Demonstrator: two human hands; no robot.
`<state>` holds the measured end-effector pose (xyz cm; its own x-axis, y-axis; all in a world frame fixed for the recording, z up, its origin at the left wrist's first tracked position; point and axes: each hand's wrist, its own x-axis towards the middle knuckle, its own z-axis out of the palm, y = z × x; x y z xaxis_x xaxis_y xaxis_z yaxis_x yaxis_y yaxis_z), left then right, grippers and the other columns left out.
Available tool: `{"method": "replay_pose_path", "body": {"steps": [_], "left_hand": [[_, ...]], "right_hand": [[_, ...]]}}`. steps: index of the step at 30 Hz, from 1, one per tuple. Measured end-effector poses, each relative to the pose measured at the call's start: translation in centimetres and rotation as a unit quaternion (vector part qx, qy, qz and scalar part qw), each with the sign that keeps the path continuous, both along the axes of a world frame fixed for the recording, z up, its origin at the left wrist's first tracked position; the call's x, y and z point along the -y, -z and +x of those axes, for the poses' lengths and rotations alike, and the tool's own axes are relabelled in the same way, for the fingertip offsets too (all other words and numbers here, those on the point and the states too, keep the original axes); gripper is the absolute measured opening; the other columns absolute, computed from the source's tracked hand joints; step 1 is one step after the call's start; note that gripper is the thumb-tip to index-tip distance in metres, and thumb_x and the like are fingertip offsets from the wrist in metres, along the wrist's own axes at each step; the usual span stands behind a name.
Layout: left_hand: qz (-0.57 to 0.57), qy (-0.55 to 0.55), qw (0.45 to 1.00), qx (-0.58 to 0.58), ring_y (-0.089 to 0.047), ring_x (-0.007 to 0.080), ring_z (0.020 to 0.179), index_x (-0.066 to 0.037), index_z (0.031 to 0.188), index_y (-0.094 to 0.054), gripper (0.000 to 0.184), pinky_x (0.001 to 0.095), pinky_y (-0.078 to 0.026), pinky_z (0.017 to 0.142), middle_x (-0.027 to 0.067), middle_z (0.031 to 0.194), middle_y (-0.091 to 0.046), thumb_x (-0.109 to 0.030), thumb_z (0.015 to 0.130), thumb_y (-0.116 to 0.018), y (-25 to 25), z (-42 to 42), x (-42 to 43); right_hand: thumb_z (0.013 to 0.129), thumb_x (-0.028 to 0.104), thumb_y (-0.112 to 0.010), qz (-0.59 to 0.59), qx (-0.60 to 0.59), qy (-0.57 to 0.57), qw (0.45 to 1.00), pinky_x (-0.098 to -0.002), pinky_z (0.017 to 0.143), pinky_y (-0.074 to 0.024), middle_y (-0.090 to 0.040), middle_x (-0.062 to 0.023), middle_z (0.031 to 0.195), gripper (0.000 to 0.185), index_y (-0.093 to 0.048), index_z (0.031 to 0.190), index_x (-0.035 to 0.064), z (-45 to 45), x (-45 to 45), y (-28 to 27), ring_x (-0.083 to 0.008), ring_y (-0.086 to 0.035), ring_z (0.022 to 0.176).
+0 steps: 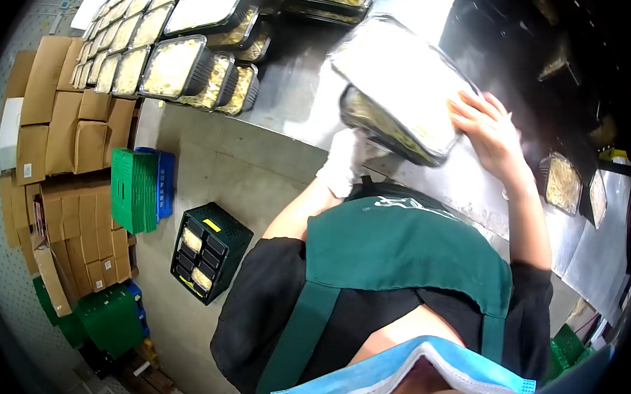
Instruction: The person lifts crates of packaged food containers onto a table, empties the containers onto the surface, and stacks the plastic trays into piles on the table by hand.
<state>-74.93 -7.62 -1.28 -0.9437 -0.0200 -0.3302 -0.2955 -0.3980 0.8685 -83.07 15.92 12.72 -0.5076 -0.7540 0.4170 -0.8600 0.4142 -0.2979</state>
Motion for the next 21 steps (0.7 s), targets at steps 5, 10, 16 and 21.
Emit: {"method": "replay_pose_path", "body": {"steps": [5, 10, 16, 21], "left_hand": [[0.184, -0.130, 0.968, 0.110, -0.058, 0.0266, 0.079, 0.005, 0.098, -0.049, 0.023, 0.0311, -0.051, 0.061, 0.0170, 0.092, -0.057, -0.009, 0.080, -0.047, 1.3, -5.9, 10.2], [0.151, -0.223, 0.963, 0.026, -0.057, 0.0249, 0.071, 0.006, 0.094, -0.049, 0.024, 0.0315, -0.048, 0.065, 0.0172, 0.079, -0.056, -0.013, 0.079, -0.049, -1.1, -9.6, 13.0], [-0.049, -0.053, 0.992, -0.101, -0.057, 0.0269, 0.088, 0.005, 0.096, -0.052, 0.032, 0.0297, -0.047, 0.068, 0.0195, 0.093, -0.058, -0.023, 0.087, -0.040, 1.2, -7.1, 13.2], [0.090, 0.113, 0.986, 0.086, -0.060, 0.0300, 0.080, 0.004, 0.081, -0.060, 0.036, 0.0282, -0.043, 0.063, 0.0223, 0.089, -0.060, -0.029, 0.083, -0.045, -1.4, -4.6, 6.4]], "right_hand": [[0.074, -0.002, -0.050, -0.067, -0.043, -0.057, 0.995, -0.0372, 0.091, -0.0343, -0.056, -0.0063, 0.109, 0.025, -0.057, 0.096, 0.0096, -7.3, 12.8, 1.9, -0.0250, -0.046, 0.109], [0.074, -0.004, -0.048, -0.124, -0.066, 0.004, 0.990, -0.0342, 0.094, -0.0335, -0.049, -0.0089, 0.117, 0.039, -0.051, 0.110, 0.0098, -10.9, 16.9, 2.6, -0.0265, -0.042, 0.111], [0.067, 0.012, -0.062, -0.089, -0.039, 0.341, 0.935, -0.0352, 0.089, -0.0356, -0.051, -0.0098, 0.110, 0.040, -0.051, 0.104, 0.0069, -4.7, 1.2, 5.9, -0.0271, -0.046, 0.104], [0.066, 0.032, -0.065, 0.253, 0.042, 0.725, 0.639, -0.0394, 0.094, -0.0286, -0.037, -0.0124, 0.126, 0.068, -0.036, 0.122, 0.0055, 2.0, -19.0, 9.9, -0.0234, -0.033, 0.118]]}}
